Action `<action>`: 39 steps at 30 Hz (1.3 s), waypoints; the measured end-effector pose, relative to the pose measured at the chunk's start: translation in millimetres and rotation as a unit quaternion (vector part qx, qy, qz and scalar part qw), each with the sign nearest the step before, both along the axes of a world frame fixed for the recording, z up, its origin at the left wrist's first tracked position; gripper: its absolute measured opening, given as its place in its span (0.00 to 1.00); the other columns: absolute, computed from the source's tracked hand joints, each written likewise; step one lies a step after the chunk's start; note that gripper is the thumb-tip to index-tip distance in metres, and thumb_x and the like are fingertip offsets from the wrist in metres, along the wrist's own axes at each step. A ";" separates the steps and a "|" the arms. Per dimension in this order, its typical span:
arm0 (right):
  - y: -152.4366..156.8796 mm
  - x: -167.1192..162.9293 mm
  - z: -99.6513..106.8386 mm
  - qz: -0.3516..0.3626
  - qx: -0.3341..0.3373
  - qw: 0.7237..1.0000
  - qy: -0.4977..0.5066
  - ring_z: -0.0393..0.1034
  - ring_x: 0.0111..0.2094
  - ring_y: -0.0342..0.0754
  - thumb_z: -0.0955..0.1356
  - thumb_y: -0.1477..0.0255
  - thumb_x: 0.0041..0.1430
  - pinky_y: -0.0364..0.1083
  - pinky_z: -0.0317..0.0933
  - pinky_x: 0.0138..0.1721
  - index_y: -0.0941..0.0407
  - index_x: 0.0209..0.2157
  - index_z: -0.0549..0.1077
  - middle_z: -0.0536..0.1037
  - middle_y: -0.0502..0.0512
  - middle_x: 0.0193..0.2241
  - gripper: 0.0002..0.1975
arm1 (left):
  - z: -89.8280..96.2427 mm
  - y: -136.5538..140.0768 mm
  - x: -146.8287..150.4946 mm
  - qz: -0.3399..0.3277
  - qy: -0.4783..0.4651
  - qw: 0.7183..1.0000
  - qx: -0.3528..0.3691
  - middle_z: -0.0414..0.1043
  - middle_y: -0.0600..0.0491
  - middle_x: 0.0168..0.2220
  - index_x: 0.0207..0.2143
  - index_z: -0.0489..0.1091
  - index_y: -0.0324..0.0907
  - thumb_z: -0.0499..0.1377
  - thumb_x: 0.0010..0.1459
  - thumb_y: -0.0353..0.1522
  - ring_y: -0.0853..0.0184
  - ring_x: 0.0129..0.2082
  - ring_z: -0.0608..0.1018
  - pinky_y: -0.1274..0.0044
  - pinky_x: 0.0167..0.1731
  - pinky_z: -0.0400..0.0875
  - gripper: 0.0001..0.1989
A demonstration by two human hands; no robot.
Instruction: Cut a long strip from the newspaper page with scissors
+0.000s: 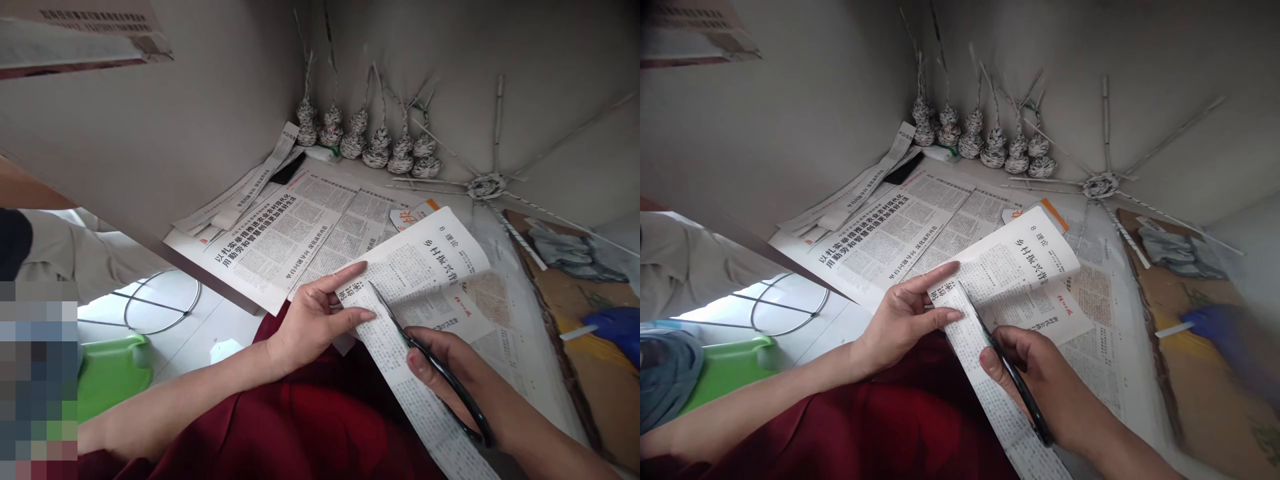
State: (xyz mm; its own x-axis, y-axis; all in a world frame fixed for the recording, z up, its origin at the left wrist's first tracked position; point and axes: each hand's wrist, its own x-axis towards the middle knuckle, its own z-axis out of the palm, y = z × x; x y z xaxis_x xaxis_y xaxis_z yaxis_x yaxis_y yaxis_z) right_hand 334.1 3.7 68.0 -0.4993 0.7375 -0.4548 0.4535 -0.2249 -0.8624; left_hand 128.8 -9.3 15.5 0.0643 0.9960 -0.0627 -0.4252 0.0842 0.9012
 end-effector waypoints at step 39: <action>16.3 -11.4 -6.1 0.029 0.015 0.999 -0.013 0.66 0.28 0.47 0.70 0.49 0.54 0.45 0.63 0.29 0.56 0.29 0.73 0.70 0.50 0.22 0.22 | 3.3 -0.6 -6.7 -0.025 -0.034 0.999 0.010 0.79 0.52 0.43 0.67 0.54 0.51 0.70 0.48 0.29 0.66 0.39 0.80 0.72 0.43 0.77 0.46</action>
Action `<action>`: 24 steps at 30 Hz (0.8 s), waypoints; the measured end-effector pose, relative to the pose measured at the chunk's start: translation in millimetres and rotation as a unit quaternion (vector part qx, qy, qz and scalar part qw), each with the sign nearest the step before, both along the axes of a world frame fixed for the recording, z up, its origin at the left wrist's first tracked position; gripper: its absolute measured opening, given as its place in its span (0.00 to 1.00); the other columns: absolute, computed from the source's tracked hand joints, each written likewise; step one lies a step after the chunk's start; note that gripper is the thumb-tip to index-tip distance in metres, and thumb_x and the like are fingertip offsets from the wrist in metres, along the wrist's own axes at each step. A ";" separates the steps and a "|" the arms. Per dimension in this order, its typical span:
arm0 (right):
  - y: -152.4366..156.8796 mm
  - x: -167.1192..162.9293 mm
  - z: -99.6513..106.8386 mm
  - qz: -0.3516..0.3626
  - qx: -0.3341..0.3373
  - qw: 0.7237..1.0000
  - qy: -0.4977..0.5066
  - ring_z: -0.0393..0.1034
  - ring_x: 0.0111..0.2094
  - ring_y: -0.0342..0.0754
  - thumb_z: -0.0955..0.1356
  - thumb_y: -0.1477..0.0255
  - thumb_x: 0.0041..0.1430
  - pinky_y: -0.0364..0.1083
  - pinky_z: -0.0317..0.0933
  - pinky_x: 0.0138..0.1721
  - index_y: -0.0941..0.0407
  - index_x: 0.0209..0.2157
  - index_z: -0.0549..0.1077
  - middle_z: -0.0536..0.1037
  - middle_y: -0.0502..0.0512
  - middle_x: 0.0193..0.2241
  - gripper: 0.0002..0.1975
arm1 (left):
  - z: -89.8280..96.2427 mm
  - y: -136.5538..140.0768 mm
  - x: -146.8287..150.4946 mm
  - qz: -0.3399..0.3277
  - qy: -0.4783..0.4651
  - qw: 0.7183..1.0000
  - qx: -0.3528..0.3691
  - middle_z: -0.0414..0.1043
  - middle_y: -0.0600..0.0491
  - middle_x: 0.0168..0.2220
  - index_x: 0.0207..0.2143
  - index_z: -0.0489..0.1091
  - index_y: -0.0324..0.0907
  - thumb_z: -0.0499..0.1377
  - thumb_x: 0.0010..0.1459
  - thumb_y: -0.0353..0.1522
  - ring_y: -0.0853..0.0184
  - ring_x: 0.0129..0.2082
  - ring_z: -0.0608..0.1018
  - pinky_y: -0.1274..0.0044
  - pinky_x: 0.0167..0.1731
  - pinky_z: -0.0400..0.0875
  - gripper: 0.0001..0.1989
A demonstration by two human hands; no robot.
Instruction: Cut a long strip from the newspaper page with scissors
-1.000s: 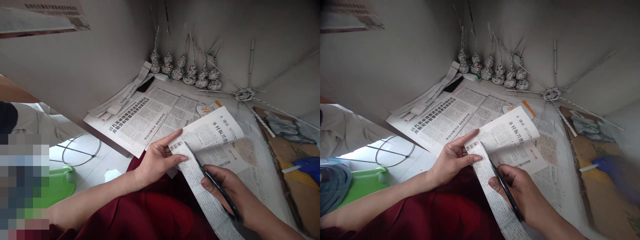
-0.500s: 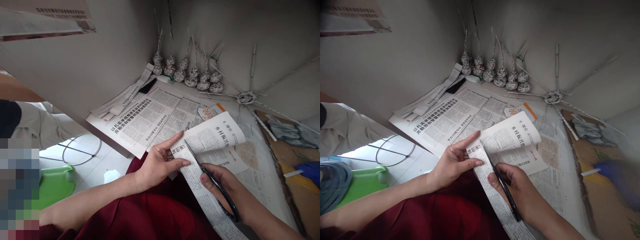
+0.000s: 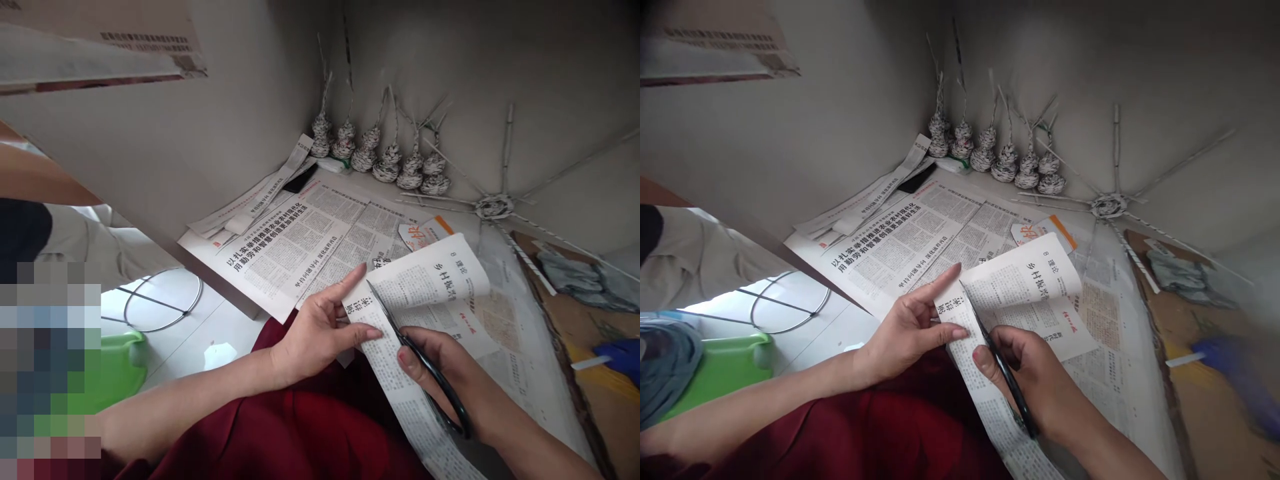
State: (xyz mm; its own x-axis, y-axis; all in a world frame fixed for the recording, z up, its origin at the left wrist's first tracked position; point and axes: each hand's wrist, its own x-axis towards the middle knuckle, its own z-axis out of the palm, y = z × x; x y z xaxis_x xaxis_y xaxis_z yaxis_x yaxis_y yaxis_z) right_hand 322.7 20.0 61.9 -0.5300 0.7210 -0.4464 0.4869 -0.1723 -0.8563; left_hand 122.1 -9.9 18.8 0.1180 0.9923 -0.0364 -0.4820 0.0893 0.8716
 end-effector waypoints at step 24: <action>11.8 -19.0 -10.7 0.014 0.015 1.000 -0.005 0.63 0.26 0.45 0.69 0.50 0.55 0.43 0.59 0.27 0.57 0.29 0.72 0.71 0.50 0.25 0.22 | -5.1 4.8 -13.5 0.032 -0.018 0.999 0.014 0.78 0.54 0.38 0.68 0.50 0.51 0.69 0.50 0.28 0.71 0.33 0.78 0.76 0.40 0.76 0.47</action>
